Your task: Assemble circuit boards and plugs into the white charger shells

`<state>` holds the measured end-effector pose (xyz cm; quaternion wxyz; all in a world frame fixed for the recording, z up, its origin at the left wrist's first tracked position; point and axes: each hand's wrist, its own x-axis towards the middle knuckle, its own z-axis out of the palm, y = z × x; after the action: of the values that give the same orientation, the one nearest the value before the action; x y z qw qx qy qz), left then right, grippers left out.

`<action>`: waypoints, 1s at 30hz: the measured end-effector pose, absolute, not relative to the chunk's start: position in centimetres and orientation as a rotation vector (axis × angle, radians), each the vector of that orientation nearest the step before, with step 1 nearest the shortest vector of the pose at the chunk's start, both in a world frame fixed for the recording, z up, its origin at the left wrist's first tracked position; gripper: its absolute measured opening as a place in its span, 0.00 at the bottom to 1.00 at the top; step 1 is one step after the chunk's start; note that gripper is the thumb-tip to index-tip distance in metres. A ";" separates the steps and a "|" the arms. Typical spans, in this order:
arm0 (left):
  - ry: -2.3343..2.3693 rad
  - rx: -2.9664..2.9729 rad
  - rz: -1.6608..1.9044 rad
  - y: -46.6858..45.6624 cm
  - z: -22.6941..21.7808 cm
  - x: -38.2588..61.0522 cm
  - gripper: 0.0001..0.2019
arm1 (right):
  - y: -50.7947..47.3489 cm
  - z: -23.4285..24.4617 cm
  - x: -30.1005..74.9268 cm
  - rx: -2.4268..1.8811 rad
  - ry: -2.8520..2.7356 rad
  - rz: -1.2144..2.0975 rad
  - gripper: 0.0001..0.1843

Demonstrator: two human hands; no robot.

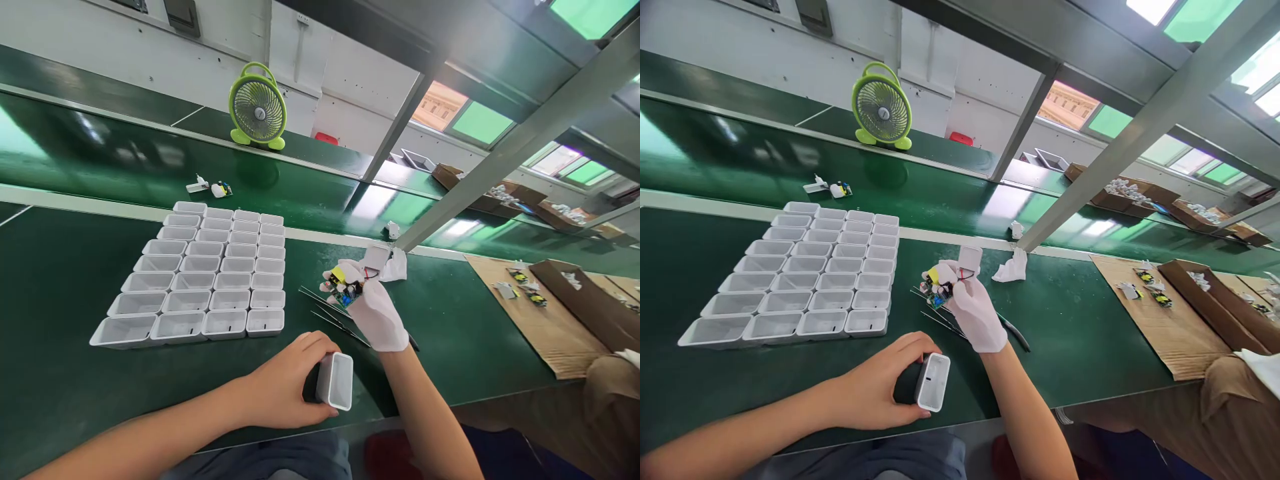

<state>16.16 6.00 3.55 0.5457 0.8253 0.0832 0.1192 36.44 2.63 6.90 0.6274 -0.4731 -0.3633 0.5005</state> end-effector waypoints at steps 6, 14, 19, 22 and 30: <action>0.284 1.902 0.629 8.3 6.1 13.7 0.31 | -0.6 7.1 35.7 -1.046 -1.106 0.907 0.31; 0.274 1.977 0.791 9.6 6.6 13.1 0.33 | -2.5 6.8 33.3 -1.000 -1.275 0.922 0.35; 0.245 2.062 0.754 10.1 6.3 12.7 0.36 | -2.6 6.6 33.5 -1.012 -1.328 0.864 0.37; 0.232 2.078 0.744 10.3 6.2 12.5 0.37 | -2.5 6.7 33.5 -1.023 -1.362 0.828 0.36; 0.230 2.070 0.762 10.4 6.1 12.6 0.36 | -2.9 7.2 33.4 -1.054 -1.395 0.822 0.38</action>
<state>12.55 10.40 6.07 0.4457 0.8355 0.0928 0.3077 33.36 -2.86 7.16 0.5688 -0.4487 -0.5938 0.3500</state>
